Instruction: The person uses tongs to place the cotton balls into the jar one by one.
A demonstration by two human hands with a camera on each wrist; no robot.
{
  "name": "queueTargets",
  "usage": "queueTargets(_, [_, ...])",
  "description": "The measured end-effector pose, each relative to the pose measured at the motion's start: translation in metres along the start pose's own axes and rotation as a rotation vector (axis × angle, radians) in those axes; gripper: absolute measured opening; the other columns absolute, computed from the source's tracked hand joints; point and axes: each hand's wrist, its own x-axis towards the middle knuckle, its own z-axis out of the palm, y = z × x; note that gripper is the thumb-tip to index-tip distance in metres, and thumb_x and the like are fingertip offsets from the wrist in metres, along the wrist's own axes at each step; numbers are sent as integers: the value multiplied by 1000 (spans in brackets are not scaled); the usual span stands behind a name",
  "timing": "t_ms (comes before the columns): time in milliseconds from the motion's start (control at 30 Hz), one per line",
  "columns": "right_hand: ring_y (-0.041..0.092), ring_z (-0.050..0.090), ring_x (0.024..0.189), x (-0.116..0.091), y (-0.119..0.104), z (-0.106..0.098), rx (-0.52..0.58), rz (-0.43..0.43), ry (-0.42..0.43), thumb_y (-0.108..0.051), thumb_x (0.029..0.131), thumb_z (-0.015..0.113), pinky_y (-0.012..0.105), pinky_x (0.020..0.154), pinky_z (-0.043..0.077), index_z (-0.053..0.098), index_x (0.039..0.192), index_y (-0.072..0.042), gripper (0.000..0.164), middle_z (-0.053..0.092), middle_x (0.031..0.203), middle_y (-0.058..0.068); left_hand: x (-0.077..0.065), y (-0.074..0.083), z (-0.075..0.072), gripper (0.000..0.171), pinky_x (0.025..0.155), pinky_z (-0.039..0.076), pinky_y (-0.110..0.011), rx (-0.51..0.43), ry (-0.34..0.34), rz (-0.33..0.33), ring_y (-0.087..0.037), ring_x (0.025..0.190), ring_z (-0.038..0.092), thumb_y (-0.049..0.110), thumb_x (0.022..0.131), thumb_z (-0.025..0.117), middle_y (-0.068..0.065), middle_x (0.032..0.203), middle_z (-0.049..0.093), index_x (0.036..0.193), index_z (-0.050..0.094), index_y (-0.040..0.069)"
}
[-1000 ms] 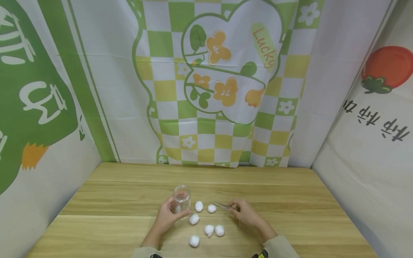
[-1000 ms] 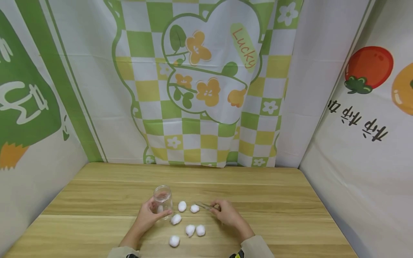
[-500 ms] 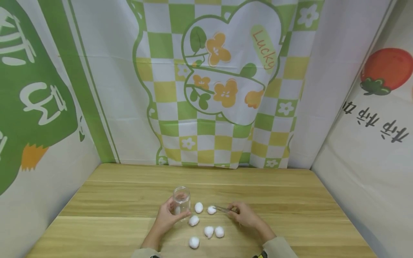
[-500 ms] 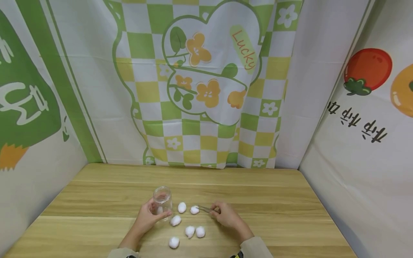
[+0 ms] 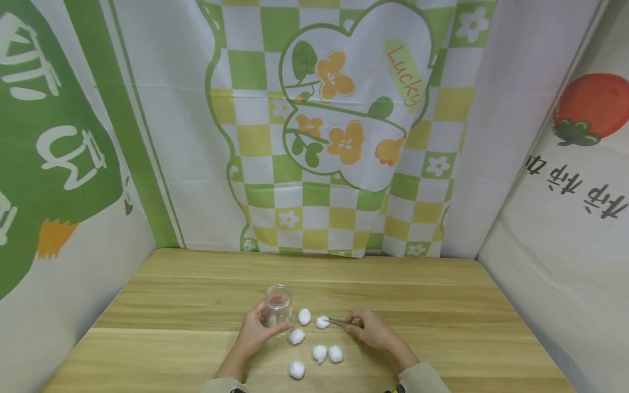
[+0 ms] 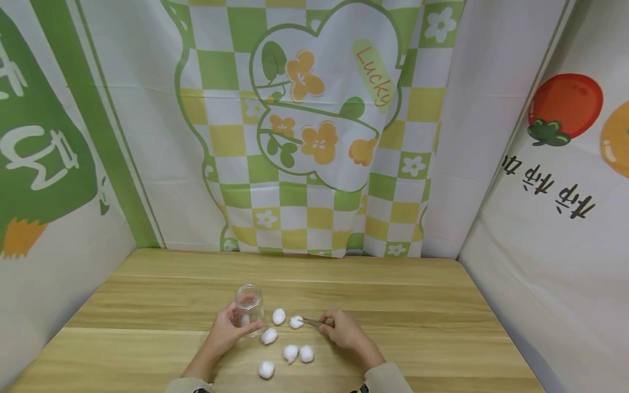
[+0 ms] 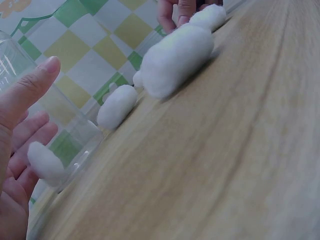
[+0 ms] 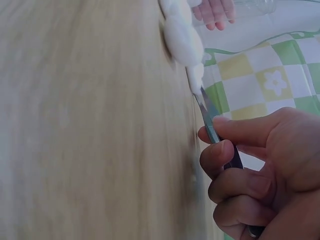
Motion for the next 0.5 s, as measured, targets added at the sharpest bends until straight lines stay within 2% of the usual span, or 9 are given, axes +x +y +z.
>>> queueTargets(233, [2,41,55,-1,1,-1,-42,-50,49,-9,92,59,16,48,34,65,101,0,13,54,65,1,0,0,0,65,108,39,-62,-4,-19,-3,-41,127,53,13,74,82,-17,136,58,132,53,13])
queueTargets(500, [2,46,61,-3,1,0,-1,-45,99,-11,94,58,16,54,40,64,103,0,15,63,72,8,1,1,0,67,109,40,-61,-7,-8,-15,-41,127,53,12,72,83,-18,137,58,132,53,12])
